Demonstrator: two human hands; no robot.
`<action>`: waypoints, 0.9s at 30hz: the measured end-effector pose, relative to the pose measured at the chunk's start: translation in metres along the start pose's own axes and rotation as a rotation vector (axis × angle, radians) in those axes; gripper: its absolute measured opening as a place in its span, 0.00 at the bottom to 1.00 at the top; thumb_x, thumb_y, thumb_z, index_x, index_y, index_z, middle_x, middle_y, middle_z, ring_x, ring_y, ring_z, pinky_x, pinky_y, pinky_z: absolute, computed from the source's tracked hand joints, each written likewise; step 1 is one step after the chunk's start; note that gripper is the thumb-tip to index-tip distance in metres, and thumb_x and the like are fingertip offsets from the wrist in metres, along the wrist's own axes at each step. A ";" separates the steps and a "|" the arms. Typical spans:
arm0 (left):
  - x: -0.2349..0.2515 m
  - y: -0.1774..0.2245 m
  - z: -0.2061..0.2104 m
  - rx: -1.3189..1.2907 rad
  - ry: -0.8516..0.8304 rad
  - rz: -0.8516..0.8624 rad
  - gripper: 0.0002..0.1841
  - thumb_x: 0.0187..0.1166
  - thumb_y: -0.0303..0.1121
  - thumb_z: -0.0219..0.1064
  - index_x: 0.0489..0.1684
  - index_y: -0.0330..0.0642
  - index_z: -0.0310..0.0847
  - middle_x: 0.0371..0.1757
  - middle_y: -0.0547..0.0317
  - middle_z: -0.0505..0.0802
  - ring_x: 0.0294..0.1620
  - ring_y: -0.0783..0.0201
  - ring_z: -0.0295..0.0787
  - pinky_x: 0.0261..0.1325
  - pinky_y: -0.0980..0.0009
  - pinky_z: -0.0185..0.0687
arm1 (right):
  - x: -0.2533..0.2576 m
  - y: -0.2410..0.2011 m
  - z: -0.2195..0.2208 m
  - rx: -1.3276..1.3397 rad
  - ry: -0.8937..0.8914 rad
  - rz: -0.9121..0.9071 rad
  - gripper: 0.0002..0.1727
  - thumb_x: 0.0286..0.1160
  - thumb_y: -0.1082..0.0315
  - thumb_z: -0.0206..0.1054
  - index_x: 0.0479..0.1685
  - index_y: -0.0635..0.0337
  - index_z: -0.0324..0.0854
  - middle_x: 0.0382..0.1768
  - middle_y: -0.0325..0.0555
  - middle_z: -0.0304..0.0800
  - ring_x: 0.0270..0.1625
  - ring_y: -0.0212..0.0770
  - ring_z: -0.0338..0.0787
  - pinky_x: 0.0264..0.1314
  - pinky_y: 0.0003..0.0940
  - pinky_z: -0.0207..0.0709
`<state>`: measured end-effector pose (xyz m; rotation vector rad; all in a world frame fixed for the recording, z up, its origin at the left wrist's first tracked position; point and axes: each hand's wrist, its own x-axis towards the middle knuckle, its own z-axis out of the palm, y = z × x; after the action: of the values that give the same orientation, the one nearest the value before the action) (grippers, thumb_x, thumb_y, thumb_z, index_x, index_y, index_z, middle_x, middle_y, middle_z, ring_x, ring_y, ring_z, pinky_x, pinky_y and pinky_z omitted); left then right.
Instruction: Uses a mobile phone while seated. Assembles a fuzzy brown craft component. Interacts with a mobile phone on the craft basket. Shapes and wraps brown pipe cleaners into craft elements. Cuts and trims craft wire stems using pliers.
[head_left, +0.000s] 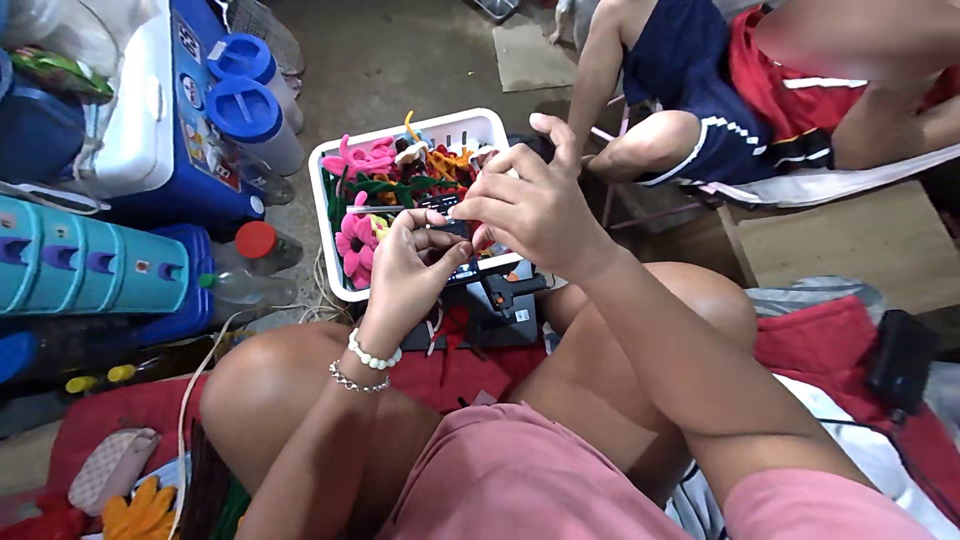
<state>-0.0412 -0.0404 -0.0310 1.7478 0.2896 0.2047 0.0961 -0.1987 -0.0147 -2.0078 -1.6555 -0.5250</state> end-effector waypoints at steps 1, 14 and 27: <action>0.001 0.000 -0.001 -0.002 -0.013 0.012 0.20 0.73 0.25 0.76 0.58 0.45 0.72 0.39 0.64 0.96 0.36 0.72 0.94 0.41 0.75 0.90 | -0.001 0.002 0.000 0.012 -0.002 -0.002 0.08 0.80 0.61 0.70 0.48 0.46 0.95 0.43 0.39 0.96 0.60 0.51 0.90 0.82 0.75 0.49; 0.004 0.002 -0.004 0.001 -0.006 0.117 0.23 0.81 0.25 0.70 0.72 0.43 0.66 0.50 0.61 0.96 0.46 0.71 0.94 0.48 0.76 0.89 | -0.003 0.004 -0.006 0.146 0.025 0.110 0.07 0.80 0.64 0.71 0.42 0.53 0.94 0.37 0.41 0.97 0.50 0.45 0.93 0.83 0.67 0.54; 0.001 0.010 -0.012 -0.057 -0.013 0.038 0.25 0.75 0.23 0.74 0.71 0.43 0.72 0.48 0.57 0.95 0.40 0.67 0.96 0.45 0.72 0.94 | -0.003 0.007 -0.008 0.163 0.020 0.053 0.09 0.80 0.60 0.70 0.41 0.50 0.95 0.45 0.38 0.96 0.53 0.44 0.91 0.81 0.69 0.56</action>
<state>-0.0429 -0.0307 -0.0183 1.6990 0.2396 0.2273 0.1028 -0.2072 -0.0106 -1.9165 -1.5753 -0.3770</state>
